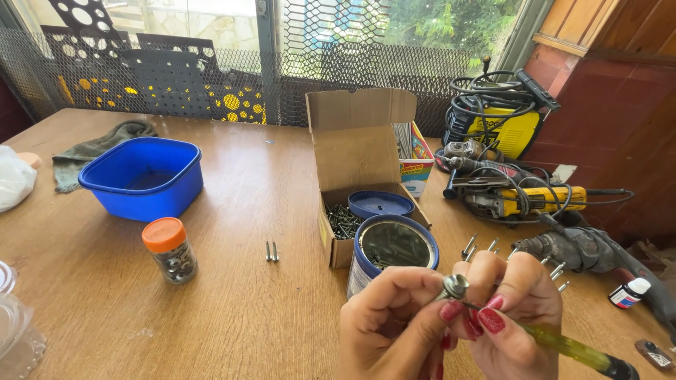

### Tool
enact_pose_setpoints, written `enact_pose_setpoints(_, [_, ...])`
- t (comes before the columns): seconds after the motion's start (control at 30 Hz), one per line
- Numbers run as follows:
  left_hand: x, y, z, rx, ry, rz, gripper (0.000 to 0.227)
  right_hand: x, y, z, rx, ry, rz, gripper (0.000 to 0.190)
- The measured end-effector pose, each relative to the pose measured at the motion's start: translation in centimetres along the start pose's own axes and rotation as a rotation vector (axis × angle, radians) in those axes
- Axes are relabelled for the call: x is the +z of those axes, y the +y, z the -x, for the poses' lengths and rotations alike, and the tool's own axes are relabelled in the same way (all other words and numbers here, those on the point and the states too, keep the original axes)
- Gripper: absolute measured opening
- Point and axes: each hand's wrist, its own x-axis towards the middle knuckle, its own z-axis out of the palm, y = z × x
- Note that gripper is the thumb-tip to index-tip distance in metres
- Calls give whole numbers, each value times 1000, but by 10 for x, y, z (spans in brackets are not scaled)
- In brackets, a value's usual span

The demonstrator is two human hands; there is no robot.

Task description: Assembling bolts by adding washers and nuts and using a screwdriver to tighten them at a workbench.

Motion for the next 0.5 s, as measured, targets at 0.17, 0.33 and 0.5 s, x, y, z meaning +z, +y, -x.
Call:
enact_pose_setpoints(0.17, [-12, 13, -8, -262, -97, -47, 18, -7, -4, 0, 90, -15, -100, 11])
enact_pose_setpoints(0.33, [-18, 14, -14, -405, -264, 51, 11, -14, -10, -6, 221, -34, -44, 14])
enact_pose_setpoints(0.5, [-18, 22, -18, -415, -278, 46, 14, -29, -11, -5, 349, -34, -10, 24])
